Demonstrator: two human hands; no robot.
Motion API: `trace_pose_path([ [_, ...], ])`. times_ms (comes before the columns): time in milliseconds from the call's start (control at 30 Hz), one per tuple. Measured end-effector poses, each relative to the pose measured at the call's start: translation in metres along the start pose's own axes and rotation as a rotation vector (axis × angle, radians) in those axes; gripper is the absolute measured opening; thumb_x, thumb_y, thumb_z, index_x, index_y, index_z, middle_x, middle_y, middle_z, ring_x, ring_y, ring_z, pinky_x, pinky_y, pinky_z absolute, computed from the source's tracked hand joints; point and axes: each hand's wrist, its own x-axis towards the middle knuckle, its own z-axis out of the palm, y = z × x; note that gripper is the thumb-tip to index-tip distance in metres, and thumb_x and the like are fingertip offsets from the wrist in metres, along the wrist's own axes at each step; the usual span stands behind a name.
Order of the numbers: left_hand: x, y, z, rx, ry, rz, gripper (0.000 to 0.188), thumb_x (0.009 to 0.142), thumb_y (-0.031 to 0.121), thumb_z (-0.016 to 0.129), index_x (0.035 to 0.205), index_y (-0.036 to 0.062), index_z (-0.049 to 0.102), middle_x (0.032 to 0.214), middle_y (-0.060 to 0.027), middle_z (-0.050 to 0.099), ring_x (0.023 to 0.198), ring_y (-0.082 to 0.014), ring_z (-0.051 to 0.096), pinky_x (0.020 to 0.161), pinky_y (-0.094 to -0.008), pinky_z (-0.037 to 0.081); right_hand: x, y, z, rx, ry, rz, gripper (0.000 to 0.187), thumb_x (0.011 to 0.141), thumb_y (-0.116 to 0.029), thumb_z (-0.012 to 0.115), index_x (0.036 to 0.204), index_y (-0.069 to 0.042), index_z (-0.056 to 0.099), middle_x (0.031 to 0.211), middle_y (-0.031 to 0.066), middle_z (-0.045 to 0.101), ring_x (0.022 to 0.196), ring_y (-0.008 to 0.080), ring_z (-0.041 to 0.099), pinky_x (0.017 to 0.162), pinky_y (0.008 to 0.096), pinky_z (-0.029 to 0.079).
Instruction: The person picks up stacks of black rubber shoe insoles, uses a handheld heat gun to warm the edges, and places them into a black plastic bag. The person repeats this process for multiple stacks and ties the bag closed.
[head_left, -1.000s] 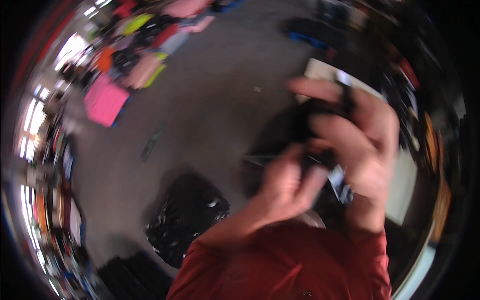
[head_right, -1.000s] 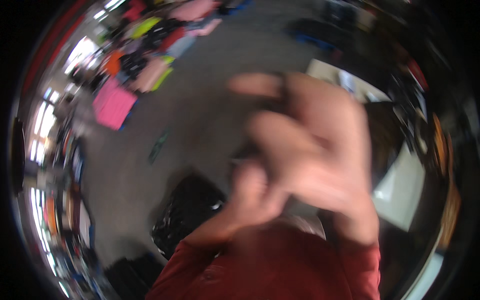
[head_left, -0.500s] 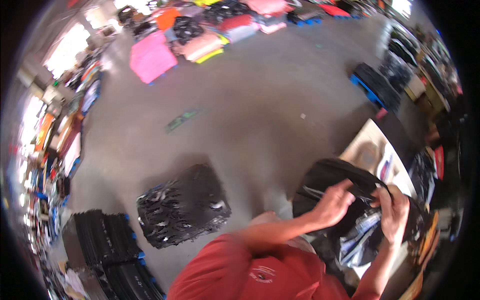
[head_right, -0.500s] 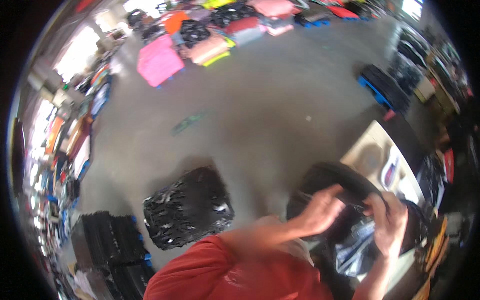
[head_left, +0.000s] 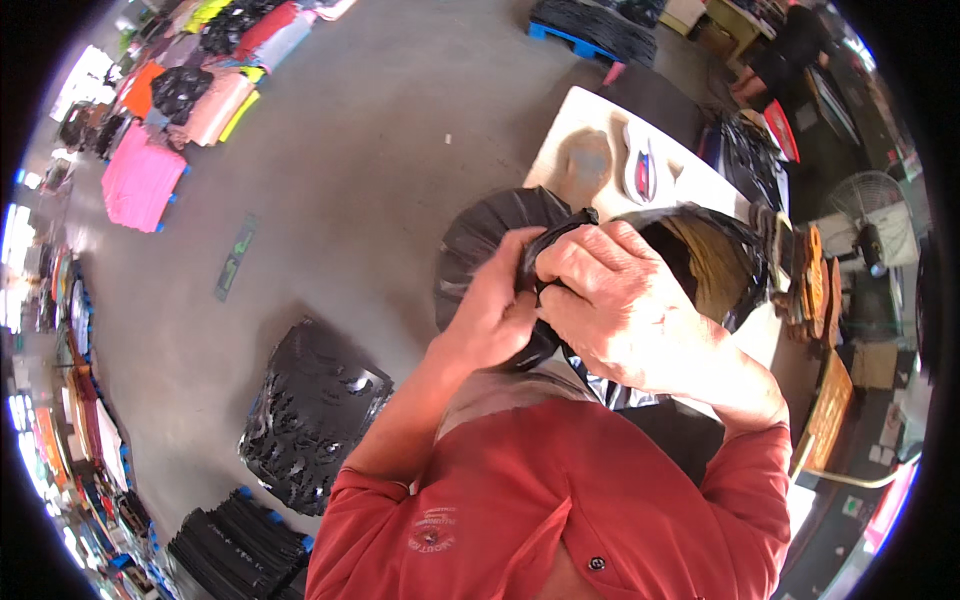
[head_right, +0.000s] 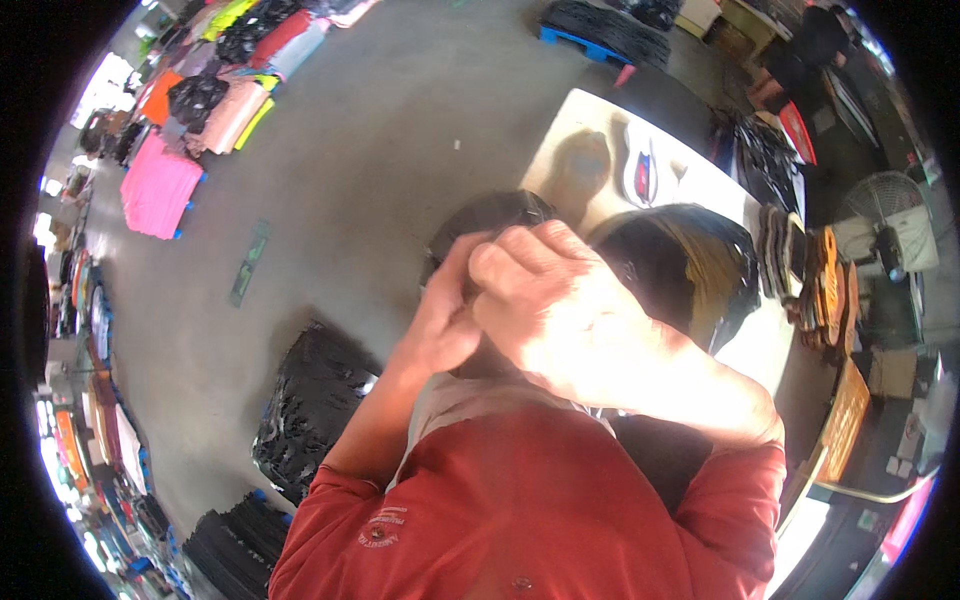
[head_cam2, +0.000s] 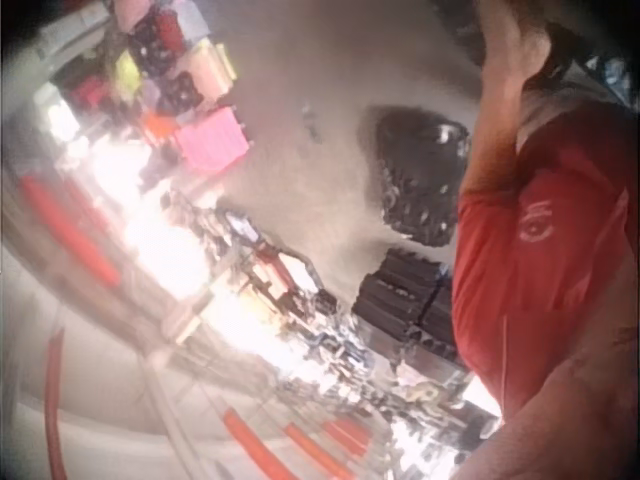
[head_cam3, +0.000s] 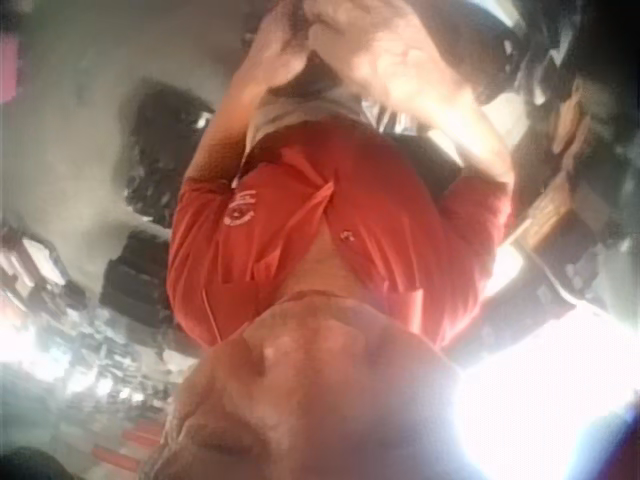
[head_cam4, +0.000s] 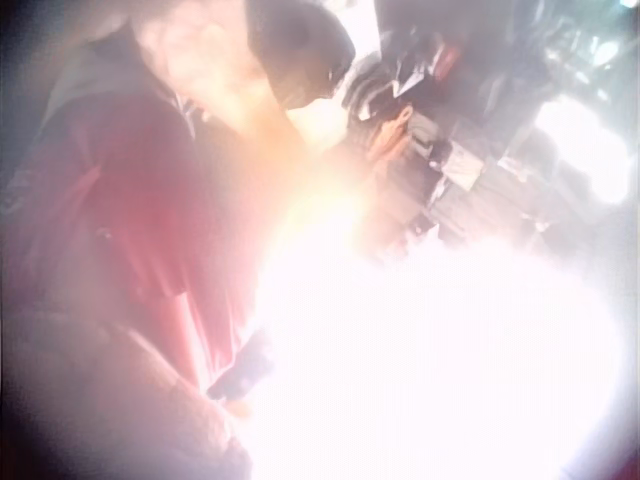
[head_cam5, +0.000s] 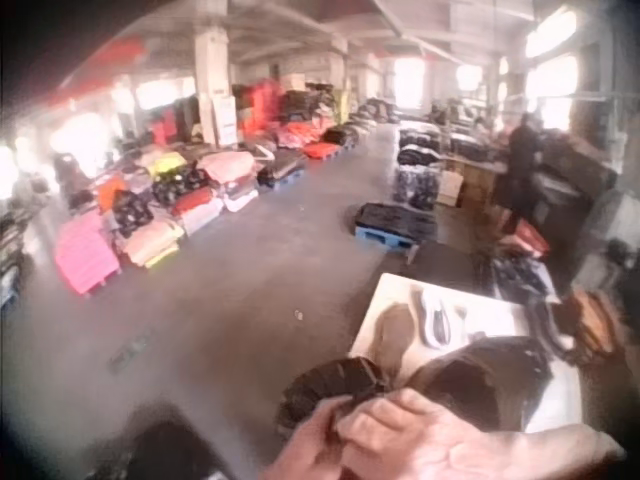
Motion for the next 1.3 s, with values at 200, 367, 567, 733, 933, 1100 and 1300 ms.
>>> trace_pose_path([
  [200, -0.005, -0.011, 0.014, 0.272, 0.069, 0.138, 0.037, 0.080, 0.013, 0.077, 0.115, 0.0079, 0.066, 0.115, -0.0187, 0.068, 0.106, -0.0380, 0.068, 0.091, -0.0423, 0.055, 0.030, -0.004, 0.005, -0.029, 0.033, -0.135, 0.022, 0.068, -0.008, 0.073, 0.087, -0.001, 0.067, 0.115, 0.0157, 0.063, 0.115, 0.0353, 0.061, 0.094, 0.0483, 0.049],
  [367, -0.004, -0.016, 0.016, 0.286, 0.136, 0.043, 0.014, 0.102, 0.013, 0.057, 0.107, -0.0005, 0.059, 0.089, -0.0238, 0.064, 0.090, -0.0457, 0.064, 0.074, -0.0500, 0.050, 0.030, 0.028, -0.015, 0.414, -0.087, 0.186, 0.046, 0.068, 0.008, 0.079, 0.112, 0.000, 0.070, 0.121, 0.0159, 0.065, 0.116, 0.0377, 0.064, 0.099, 0.0432, 0.052],
  [567, -0.004, -0.012, 0.010, 0.511, 0.114, 0.072, 0.024, 0.106, 0.018, 0.053, 0.091, -0.0011, 0.058, 0.070, -0.0237, 0.058, 0.069, -0.0449, 0.062, 0.061, -0.0484, 0.048, 0.004, 0.055, 0.023, 0.419, 0.047, 0.280, 0.016, 0.082, 0.013, 0.070, 0.095, 0.004, 0.071, 0.083, 0.0137, 0.069, 0.075, 0.0277, 0.069, 0.069, 0.0344, 0.053],
  [733, -0.001, -0.009, 0.001, 0.744, 0.003, 0.005, 0.026, 0.105, 0.022, 0.053, 0.096, -0.0017, 0.060, 0.061, -0.0186, 0.062, 0.058, -0.0402, 0.065, 0.053, -0.0464, 0.049, -0.007, 0.047, 0.022, 0.422, 0.069, 0.459, 0.013, 0.084, 0.009, 0.071, 0.096, 0.004, 0.072, 0.080, 0.0105, 0.068, 0.071, 0.0190, 0.066, 0.066, 0.0313, 0.051],
  [933, 0.004, -0.010, 0.008, -0.006, 0.129, -0.177, 0.032, 0.111, 0.008, 0.048, 0.139, -0.0033, 0.059, 0.092, -0.0075, 0.064, 0.089, -0.0088, 0.058, 0.080, -0.0225, 0.046, -0.020, 0.032, 0.046, 0.839, 0.167, 0.866, 0.010, 0.085, 0.002, 0.078, 0.090, 0.001, 0.069, 0.077, 0.0030, 0.070, 0.070, 0.0050, 0.060, 0.061, 0.0239, 0.048],
  [1100, 0.002, -0.006, 0.006, -0.184, 0.134, -0.080, 0.038, 0.112, 0.023, 0.046, 0.139, -0.0011, 0.060, 0.083, -0.0052, 0.059, 0.079, -0.0078, 0.054, 0.073, -0.0225, 0.045, -0.022, 0.038, 0.054, 0.892, 0.258, 0.853, 0.019, 0.081, 0.004, 0.080, 0.093, -0.001, 0.067, 0.079, 0.0027, 0.070, 0.070, 0.0052, 0.059, 0.061, 0.0217, 0.048],
  [1300, 0.005, 0.001, -0.005, -0.763, 0.149, -0.384, 0.056, 0.112, 0.047, 0.039, 0.120, -0.0019, 0.066, 0.071, -0.0047, 0.058, 0.057, -0.0115, 0.050, 0.057, -0.0252, 0.042, -0.024, 0.033, 0.048, 0.899, 0.114, 0.838, 0.034, 0.080, 0.008, 0.076, 0.104, -0.003, 0.055, 0.080, 0.0040, 0.067, 0.066, 0.0065, 0.059, 0.061, 0.0221, 0.048],
])
